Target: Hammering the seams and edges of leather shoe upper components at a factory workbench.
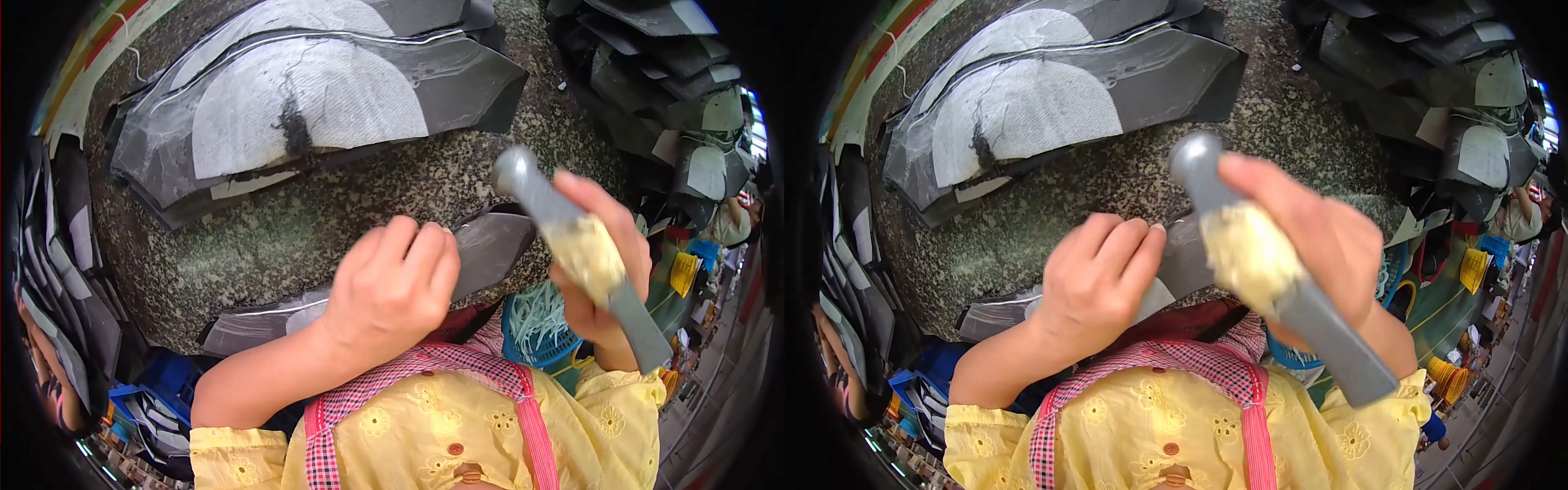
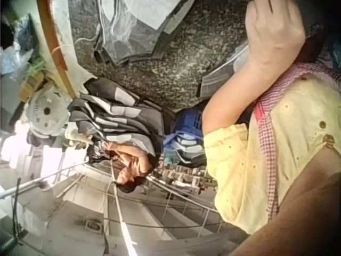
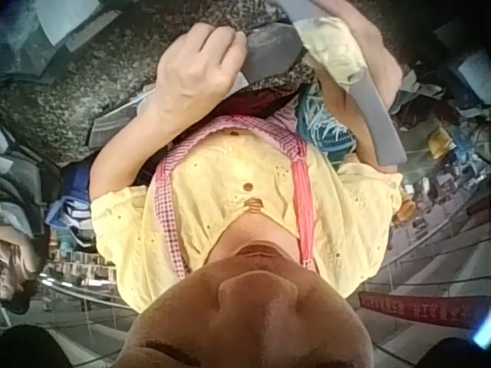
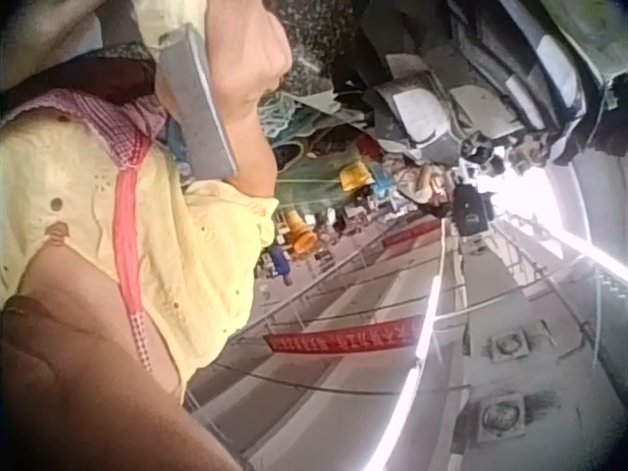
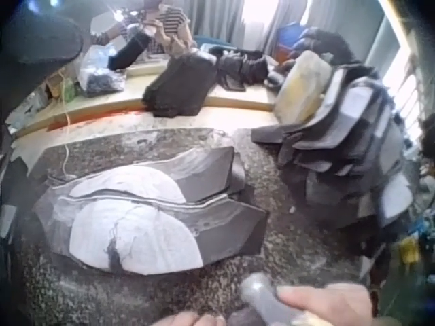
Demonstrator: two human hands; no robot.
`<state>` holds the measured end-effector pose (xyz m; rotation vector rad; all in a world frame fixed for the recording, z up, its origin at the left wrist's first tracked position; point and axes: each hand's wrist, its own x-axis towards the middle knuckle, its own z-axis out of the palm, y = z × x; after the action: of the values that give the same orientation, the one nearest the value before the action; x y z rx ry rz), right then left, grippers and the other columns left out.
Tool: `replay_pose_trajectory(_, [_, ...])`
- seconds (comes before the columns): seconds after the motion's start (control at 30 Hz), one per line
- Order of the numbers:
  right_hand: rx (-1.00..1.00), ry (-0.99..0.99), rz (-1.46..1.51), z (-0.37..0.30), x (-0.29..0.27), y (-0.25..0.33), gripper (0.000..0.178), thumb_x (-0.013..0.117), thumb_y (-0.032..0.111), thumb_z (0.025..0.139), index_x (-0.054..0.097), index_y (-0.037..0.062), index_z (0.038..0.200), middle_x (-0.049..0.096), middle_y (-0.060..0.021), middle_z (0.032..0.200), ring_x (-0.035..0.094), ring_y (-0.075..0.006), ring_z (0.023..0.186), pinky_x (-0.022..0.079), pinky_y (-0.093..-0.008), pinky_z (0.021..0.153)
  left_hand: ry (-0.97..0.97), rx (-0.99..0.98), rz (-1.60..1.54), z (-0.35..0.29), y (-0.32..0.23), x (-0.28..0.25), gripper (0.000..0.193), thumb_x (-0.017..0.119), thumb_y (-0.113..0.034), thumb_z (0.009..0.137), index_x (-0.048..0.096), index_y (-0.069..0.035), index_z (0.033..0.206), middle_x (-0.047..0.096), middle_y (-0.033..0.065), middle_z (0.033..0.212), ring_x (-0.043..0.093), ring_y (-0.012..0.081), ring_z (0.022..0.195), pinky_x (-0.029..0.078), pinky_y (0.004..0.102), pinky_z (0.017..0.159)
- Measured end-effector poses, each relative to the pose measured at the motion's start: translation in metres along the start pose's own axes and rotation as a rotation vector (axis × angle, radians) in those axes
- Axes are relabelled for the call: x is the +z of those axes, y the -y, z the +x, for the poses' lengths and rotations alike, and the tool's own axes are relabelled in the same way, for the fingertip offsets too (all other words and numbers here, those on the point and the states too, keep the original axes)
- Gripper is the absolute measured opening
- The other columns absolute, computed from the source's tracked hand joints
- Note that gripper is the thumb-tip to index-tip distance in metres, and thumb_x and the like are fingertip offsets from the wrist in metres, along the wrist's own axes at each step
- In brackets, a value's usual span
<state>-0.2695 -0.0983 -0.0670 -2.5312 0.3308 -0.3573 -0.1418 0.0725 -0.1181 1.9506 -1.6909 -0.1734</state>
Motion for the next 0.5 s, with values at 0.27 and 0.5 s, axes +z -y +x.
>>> replay_pose_trajectory(0.27, [-0.019,0.276,0.016,-0.001,0.011,0.0,0.046,0.071,0.012,0.075,0.06,0.0026,0.118,0.069,-0.0126,0.104,0.07,-0.0275,0.077,0.054,-0.0312,0.061,-0.019,-0.128,-0.306,-0.014,0.013,-0.001,0.03,0.063,0.001,0.069,0.064,0.001,0.099,0.056,0.0105,0.086,0.057,0.0257,0.075,0.049,0.0335,0.06])
replay_pose_trajectory(0.5, [0.008,0.307,-0.013,-0.005,0.015,0.015,0.047,0.073,0.011,0.073,0.06,0.0032,0.117,0.07,-0.0114,0.098,0.07,-0.0259,0.077,0.054,-0.0327,0.062,0.028,-0.021,-0.097,-0.017,0.007,-0.005,0.031,0.063,-0.001,0.07,0.065,-0.001,0.101,0.056,0.0096,0.086,0.056,0.0231,0.074,0.049,0.0321,0.059])
